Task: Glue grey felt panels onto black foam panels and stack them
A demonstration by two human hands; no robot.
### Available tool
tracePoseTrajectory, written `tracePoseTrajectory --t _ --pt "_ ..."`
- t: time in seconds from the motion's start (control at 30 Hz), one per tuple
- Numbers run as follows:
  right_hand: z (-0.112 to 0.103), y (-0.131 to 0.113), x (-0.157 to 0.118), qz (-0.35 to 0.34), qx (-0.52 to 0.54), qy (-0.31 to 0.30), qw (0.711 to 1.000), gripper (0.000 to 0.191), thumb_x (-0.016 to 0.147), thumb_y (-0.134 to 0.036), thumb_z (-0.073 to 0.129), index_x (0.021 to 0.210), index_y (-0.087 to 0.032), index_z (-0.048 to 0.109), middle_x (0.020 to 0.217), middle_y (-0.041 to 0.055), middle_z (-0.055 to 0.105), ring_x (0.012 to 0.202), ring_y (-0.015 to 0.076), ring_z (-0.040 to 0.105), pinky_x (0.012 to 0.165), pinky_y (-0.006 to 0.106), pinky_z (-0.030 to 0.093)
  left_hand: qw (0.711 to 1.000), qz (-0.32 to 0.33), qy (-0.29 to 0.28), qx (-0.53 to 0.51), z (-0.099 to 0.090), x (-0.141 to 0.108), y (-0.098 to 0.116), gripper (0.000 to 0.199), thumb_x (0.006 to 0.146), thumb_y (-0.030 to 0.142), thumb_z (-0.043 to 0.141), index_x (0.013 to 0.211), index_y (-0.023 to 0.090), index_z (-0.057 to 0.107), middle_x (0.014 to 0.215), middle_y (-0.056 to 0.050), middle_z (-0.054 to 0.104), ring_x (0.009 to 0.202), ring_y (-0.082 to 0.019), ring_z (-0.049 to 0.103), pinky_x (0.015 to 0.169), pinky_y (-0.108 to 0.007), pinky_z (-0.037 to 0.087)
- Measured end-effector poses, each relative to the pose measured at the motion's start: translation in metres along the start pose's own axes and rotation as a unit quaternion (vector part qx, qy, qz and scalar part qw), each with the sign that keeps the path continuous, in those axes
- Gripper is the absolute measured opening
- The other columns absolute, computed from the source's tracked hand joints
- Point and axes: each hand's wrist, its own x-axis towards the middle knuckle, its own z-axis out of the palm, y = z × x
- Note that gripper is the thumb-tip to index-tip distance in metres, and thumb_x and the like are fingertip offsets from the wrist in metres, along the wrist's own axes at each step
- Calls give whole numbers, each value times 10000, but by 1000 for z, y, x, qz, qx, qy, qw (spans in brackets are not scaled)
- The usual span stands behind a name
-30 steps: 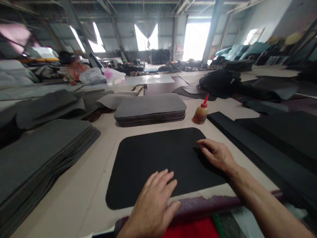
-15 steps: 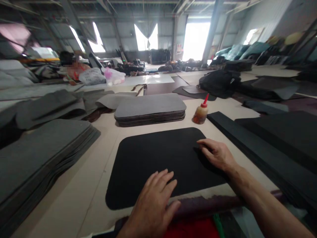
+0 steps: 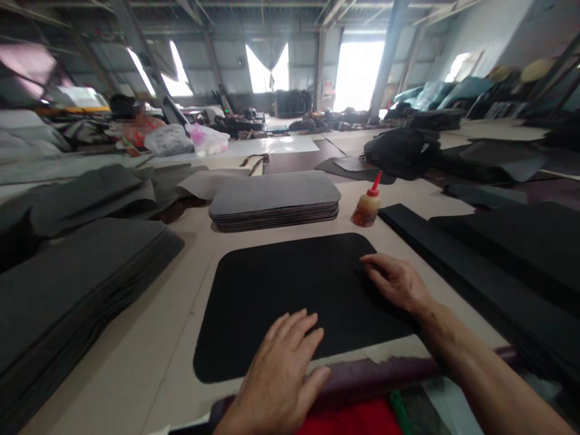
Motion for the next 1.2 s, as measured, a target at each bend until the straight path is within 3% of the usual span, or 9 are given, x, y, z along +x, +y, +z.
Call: tracePoseTrajectory --t 1.2 --pt "0 -1 0 1 0 2 1000 245 914 -250 489 1034 -200 697 935 47 753 795 190 722 743 293 574 1000 8 4 -1 1 -1 -2 462 943 360 580 1381 220 533 1497 -79 506 1397 -291 453 1133 -560 439"
